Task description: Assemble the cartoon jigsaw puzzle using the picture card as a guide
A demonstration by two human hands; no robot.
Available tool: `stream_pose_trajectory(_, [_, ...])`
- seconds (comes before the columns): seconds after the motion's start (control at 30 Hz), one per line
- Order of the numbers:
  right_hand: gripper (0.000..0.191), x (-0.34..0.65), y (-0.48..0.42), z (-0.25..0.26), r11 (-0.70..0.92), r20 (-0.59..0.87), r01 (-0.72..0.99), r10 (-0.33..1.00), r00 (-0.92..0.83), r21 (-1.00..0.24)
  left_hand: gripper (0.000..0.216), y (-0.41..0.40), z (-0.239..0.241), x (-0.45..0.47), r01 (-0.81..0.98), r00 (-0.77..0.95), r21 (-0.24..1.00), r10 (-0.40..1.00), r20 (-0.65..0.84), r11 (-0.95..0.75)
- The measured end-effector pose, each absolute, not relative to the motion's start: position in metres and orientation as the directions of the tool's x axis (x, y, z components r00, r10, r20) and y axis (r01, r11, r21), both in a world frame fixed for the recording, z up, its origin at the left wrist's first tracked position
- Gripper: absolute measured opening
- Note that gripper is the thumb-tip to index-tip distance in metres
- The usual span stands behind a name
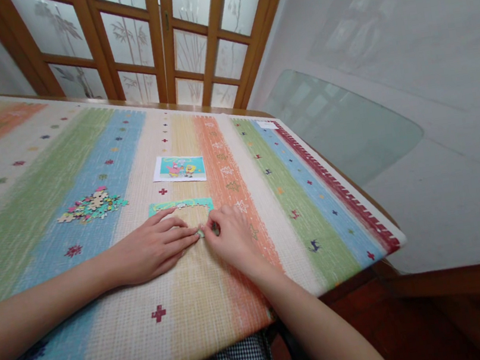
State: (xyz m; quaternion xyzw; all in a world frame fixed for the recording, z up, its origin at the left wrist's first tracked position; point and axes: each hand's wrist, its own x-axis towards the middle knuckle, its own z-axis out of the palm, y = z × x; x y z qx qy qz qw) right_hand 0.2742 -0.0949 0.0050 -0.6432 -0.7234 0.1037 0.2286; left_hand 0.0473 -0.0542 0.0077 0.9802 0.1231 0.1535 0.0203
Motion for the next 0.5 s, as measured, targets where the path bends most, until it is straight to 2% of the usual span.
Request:
stream_pose_trajectory(0.23, [0.019, 0.275, -0.097, 0.013, 0.242, 0.269, 0.920, 0.950, -0.160, -0.309, 0.040, -0.055, 0.009, 0.049, 0.249, 0.921, 0.060, 0.255, 0.293, -0.967])
stream_pose_trajectory(0.37, [0.025, 0.279, -0.099, 0.017, 0.300, 0.355, 0.931, 0.910, -0.214, -0.208, 0.038, -0.055, 0.009, 0.049, 0.251, 0.924, 0.054, 0.256, 0.286, -0.966])
stream_pose_trajectory(0.5, [0.033, 0.294, -0.099, 0.025, 0.317, 0.434, 0.922, 0.879, -0.196, -0.225, 0.035, -0.055, 0.010, 0.049, 0.247, 0.923, 0.069, 0.257, 0.288, -0.966])
